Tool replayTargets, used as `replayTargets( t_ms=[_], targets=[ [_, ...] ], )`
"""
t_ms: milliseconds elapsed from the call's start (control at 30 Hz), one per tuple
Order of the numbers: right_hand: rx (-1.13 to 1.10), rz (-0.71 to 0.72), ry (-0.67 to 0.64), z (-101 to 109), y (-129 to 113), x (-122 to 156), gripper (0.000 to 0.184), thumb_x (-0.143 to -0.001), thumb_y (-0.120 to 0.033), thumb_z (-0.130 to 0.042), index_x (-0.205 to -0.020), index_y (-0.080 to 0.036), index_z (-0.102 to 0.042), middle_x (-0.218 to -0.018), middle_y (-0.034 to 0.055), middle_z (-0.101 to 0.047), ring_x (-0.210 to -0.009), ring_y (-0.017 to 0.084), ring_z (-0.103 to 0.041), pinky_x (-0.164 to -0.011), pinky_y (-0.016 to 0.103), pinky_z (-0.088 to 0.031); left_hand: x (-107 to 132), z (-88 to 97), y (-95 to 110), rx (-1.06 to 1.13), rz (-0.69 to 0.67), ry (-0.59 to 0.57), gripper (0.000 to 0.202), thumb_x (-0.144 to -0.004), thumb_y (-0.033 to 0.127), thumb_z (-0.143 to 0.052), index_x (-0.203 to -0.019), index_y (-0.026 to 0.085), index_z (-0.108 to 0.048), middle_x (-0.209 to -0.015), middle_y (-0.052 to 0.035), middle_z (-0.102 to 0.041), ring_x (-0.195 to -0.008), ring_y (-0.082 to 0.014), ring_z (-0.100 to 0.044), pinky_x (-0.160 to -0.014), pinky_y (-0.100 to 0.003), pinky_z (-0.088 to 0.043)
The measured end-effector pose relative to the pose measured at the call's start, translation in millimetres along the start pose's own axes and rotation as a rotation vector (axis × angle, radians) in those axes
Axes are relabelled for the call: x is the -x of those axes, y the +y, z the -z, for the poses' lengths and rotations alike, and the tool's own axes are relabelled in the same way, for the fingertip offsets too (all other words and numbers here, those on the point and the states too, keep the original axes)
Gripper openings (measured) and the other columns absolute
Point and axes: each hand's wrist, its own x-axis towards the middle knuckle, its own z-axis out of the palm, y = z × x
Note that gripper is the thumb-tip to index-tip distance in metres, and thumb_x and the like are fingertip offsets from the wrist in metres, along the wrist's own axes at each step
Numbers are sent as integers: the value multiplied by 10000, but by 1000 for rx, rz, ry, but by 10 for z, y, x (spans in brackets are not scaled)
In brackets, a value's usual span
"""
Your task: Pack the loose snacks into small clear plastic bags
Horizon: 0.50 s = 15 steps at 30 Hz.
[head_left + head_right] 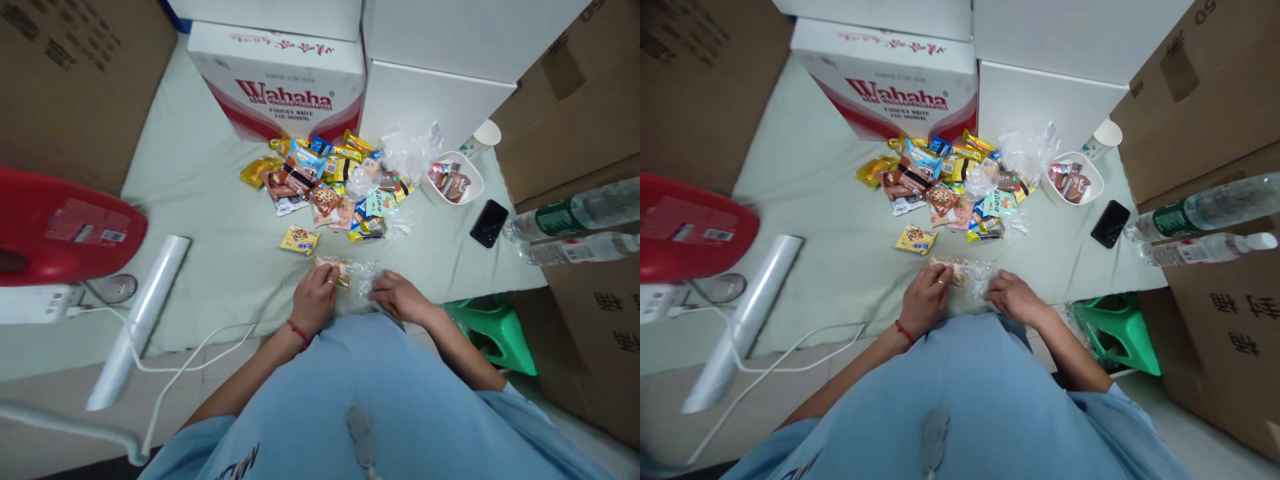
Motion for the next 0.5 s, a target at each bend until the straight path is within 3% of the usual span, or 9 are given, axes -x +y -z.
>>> replayTargets(
  t_ms=[67, 133, 200, 267, 333, 400, 500],
  targets=[
    [-51, -114, 52, -42, -23, 89, 256, -1061, -244, -504, -1133, -250, -750, -909, 57, -694, -843, 211, -612, -782, 347, -520, -5, -10, -8, -43, -16, -19, 403, -997, 121, -493, -1348, 186, -680, -1272, -150, -710, -1122, -274, -638, -924, -404, -540],
    [-30, -341, 273, -102, -11, 78, 292, -1075, -328, -493, -1241, -230, -712, -957, 81, -676, -888, 229, -627, -818, 379, -546, -3, -10, -11, -80, -50, -32, 401, -1012, 118, -483, -1355, 180, -680, -1283, -152, -718, -1142, -269, -640, -912, -394, -524],
    [83, -544, 435, -160, 10, -5, 374, -1015, -429, -609, -1304, -204, -682, -1111, 140, -660, -1035, 290, -613, -919, 465, -549, 4, -3, -7, -111, -78, -39, 403, -1012, 105, -481, -1355, 167, -683, -1294, -155, -725, -1155, -270, -639, -890, -395, -504],
    [181, -602, 387, -180, 8, -119, 396, -905, -431, -748, -1218, -192, -710, -1310, 193, -611, -1225, 365, -538, -1044, 557, -496, 13, 9, 1, -148, -77, -43, 394, -1013, 111, -489, -1344, 170, -693, -1304, -150, -732, -1112, -273, -646, -839, -411, -475],
    [185, -569, 256, -131, -36, -235, 193, -878, -316, -748, -1031, -200, -724, -1388, 180, -590, -1280, 367, -508, -1077, 537, -472, 21, 24, 10, -186, -69, -45, 381, -1023, 136, -496, -1340, 181, -701, -1311, -137, -740, -1039, -272, -651, -786, -426, -439],
    [125, -547, 169, -20, -119, -373, 41, -910, -221, -657, -935, -208, -686, -1255, 139, -648, -1139, 294, -586, -975, 424, -508, 25, 40, 19, -204, -70, -46, 378, -1033, 158, -498, -1352, 186, -698, -1314, -130, -746, -1011, -272, -648, -769, -433, -415],
    [57, -507, 96, 135, -281, -691, 66, -937, -206, -608, -976, -213, -660, -958, 55, -662, -868, 211, -606, -786, 312, -472, 14, 52, 32, -193, -77, -54, 385, -1027, 159, -503, -1359, 193, -695, -1329, -135, -738, -1048, -278, -647, -777, -432, -410]
  ],
)
